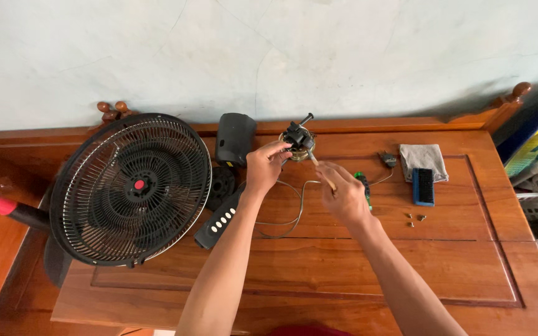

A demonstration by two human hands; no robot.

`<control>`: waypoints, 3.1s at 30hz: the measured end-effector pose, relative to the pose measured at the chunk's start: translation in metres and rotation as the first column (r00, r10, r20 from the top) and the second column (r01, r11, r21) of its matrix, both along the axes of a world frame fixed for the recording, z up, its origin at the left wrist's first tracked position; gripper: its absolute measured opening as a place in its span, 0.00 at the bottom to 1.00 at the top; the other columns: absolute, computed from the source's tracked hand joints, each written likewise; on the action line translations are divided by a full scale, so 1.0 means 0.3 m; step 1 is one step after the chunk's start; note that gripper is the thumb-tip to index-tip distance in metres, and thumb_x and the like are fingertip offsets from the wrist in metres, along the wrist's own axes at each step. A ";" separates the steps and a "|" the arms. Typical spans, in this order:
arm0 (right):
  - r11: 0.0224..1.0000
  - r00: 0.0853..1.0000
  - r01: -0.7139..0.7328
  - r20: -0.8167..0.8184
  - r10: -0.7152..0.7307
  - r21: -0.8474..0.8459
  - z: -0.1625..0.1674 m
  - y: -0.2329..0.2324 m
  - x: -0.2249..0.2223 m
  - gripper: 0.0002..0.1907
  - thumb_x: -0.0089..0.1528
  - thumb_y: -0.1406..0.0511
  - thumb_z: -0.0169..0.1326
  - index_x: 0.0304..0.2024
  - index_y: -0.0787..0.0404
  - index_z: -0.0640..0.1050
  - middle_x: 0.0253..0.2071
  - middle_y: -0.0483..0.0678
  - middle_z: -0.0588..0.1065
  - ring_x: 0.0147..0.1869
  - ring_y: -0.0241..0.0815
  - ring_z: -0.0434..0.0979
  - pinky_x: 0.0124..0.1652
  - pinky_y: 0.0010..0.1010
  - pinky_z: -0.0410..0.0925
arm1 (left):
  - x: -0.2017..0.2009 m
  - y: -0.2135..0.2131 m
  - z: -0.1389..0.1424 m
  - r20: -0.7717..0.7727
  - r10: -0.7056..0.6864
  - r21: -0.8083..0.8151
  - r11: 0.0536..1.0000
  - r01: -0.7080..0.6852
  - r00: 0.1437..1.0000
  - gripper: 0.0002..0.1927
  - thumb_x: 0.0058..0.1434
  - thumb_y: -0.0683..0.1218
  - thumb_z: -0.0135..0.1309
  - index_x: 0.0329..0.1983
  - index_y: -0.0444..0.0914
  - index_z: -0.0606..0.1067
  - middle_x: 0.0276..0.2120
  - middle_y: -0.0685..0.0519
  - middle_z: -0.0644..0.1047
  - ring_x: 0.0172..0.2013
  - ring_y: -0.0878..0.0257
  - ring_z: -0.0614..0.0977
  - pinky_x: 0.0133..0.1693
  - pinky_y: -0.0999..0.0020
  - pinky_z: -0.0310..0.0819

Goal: The person services a disassembled electric fan motor on a wooden table. They hold the motor housing and use a small stick to work around the motor shaft and coils, reposition the motor, handle the power cord and screws, and wipe the motor housing with a cloth.

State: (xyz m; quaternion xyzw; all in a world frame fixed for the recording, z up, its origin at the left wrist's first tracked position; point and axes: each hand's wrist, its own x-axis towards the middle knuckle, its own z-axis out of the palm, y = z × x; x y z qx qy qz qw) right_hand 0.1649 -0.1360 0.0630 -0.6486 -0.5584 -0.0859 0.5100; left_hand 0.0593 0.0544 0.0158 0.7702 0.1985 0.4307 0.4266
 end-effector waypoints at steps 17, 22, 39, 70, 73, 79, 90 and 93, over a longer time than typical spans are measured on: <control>0.922 0.754 0.302 -0.531 -0.386 -0.242 -0.060 0.018 0.085 0.06 0.68 0.69 0.58 0.46 0.67 0.81 0.41 0.54 0.84 0.45 0.40 0.86 0.43 0.29 0.78 | -0.001 0.001 0.002 0.002 0.045 0.014 0.999 -0.045 0.999 0.13 0.61 0.30 0.58 0.46 0.35 0.82 0.44 0.46 0.85 0.41 0.63 0.89 0.38 0.73 0.84; 0.973 0.460 0.057 -0.871 0.174 0.225 -0.075 0.038 0.155 0.08 0.69 0.69 0.54 0.46 0.72 0.77 0.42 0.56 0.81 0.45 0.45 0.85 0.47 0.33 0.80 | 0.002 -0.002 0.003 -0.012 0.074 0.064 0.995 -0.073 0.997 0.12 0.60 0.31 0.61 0.46 0.35 0.83 0.43 0.46 0.85 0.40 0.63 0.89 0.39 0.73 0.84; 0.981 0.804 0.180 -0.585 -0.107 0.067 0.040 0.071 0.128 0.07 0.69 0.69 0.58 0.42 0.69 0.79 0.35 0.50 0.82 0.40 0.37 0.86 0.42 0.25 0.78 | -0.003 -0.025 0.009 -0.026 0.088 0.121 0.989 -0.085 0.996 0.13 0.56 0.32 0.64 0.45 0.36 0.83 0.46 0.47 0.84 0.35 0.67 0.87 0.28 0.73 0.74; 0.978 0.841 0.128 -0.505 -0.195 -0.165 0.088 0.161 0.242 0.05 0.67 0.70 0.56 0.37 0.68 0.80 0.30 0.51 0.83 0.36 0.37 0.86 0.37 0.27 0.75 | -0.018 -0.104 0.035 -0.001 0.064 0.230 0.971 -0.062 0.998 0.12 0.58 0.35 0.63 0.45 0.35 0.81 0.46 0.42 0.83 0.45 0.50 0.87 0.42 0.64 0.83; 0.998 0.762 0.028 -0.645 -0.061 -0.062 0.085 0.144 0.238 0.05 0.68 0.71 0.54 0.38 0.69 0.78 0.33 0.51 0.82 0.39 0.37 0.85 0.40 0.27 0.78 | -0.036 -0.116 0.045 -0.060 0.049 0.218 0.975 -0.035 0.997 0.10 0.61 0.38 0.63 0.46 0.35 0.81 0.42 0.43 0.83 0.40 0.50 0.87 0.38 0.62 0.82; 0.993 0.645 -0.033 -0.757 0.105 0.110 0.053 0.093 0.237 0.04 0.68 0.74 0.52 0.43 0.72 0.76 0.39 0.54 0.80 0.42 0.42 0.85 0.44 0.32 0.80 | -0.025 -0.144 0.037 -0.039 0.142 0.529 0.842 -0.100 0.989 0.12 0.61 0.40 0.63 0.47 0.35 0.78 0.41 0.43 0.82 0.43 0.48 0.85 0.42 0.57 0.82; 0.961 0.857 0.234 -0.435 -0.276 -0.149 0.047 0.046 0.269 0.01 0.66 0.74 0.54 0.40 0.68 0.77 0.34 0.51 0.82 0.39 0.38 0.86 0.36 0.28 0.75 | 0.028 -0.240 -0.079 -0.103 0.119 0.642 0.767 -0.025 0.988 0.09 0.57 0.38 0.60 0.40 0.36 0.76 0.32 0.47 0.80 0.36 0.53 0.83 0.38 0.61 0.82; 0.960 0.884 0.234 -0.378 -0.276 -0.154 0.045 0.037 0.261 0.01 0.65 0.72 0.56 0.39 0.65 0.77 0.31 0.50 0.82 0.35 0.37 0.85 0.35 0.27 0.75 | 0.044 -0.275 -0.123 -0.111 0.162 0.724 0.689 -0.032 0.981 0.07 0.57 0.38 0.59 0.38 0.38 0.76 0.29 0.50 0.78 0.36 0.55 0.82 0.38 0.62 0.81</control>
